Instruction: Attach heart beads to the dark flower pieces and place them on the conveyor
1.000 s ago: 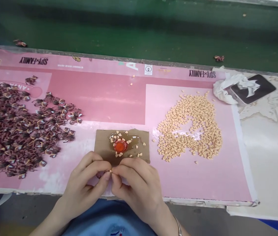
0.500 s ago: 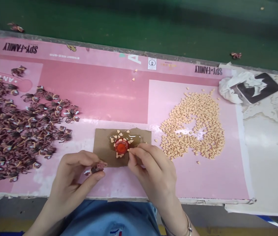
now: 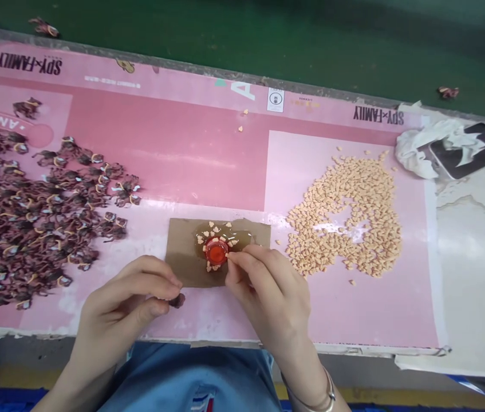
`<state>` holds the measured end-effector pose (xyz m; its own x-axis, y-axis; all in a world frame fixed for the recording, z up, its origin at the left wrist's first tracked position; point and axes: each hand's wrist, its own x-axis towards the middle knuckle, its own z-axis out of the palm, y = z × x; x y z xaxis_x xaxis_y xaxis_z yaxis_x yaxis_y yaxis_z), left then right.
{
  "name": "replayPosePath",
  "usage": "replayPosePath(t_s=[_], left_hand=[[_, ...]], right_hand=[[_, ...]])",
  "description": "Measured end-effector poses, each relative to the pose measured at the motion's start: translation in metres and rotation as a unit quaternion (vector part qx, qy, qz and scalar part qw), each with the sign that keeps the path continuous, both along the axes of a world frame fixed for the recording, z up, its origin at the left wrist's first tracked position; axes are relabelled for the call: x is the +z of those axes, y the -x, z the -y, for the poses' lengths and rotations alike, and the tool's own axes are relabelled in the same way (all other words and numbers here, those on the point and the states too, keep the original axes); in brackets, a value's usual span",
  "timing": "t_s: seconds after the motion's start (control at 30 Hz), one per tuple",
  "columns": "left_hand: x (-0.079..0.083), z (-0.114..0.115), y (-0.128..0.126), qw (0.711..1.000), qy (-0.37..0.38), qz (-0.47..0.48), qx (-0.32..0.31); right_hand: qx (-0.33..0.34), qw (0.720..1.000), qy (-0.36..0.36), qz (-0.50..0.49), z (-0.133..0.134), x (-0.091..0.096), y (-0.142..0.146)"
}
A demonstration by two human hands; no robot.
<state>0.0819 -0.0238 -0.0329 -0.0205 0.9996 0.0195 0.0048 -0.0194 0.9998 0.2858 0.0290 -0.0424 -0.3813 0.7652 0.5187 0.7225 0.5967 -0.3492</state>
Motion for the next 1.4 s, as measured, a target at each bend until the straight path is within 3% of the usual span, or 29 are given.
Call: replayPosePath(t_s=[0.17,0.27,0.37,0.5,0.6,0.8,1.0,1.2,1.4], left_hand=[[0.001,0.002,-0.006,0.979,0.121,0.165,0.022],[0.001,0.005,-0.01,0.958,0.176,0.225,0.02],[-0.001,0.007,-0.013,0.953,0.185,0.238,0.03],[-0.002,0.009,-0.011,0.956,0.19,0.217,0.054],[-0.001,0.008,-0.01,0.954,0.194,0.217,0.069],[-0.002,0.006,-0.012,0.947,0.199,0.249,0.039],[-0.004,0.006,-0.016,0.959,0.168,0.203,0.102],[0.001,0.003,-0.032,0.969,0.035,0.056,0.237],[0.004,-0.001,-0.04,0.967,-0.018,0.019,0.253]], right_hand=[[-0.003,1.0,-0.004,-0.017,0.006,0.008,0.001],[0.031,0.997,0.036,-0.06,0.012,0.022,0.006],[0.066,0.99,0.067,-0.105,0.017,0.032,0.014],[0.055,0.986,0.069,-0.139,0.019,0.035,0.021],[0.071,0.985,0.084,-0.133,0.018,0.035,0.022],[0.093,0.988,0.084,-0.09,0.016,0.036,0.025],[0.084,0.994,0.065,-0.017,0.024,0.038,0.021],[0.109,0.993,0.024,0.027,0.029,0.032,0.022],[0.098,0.995,0.028,-0.019,0.029,0.022,0.026]])
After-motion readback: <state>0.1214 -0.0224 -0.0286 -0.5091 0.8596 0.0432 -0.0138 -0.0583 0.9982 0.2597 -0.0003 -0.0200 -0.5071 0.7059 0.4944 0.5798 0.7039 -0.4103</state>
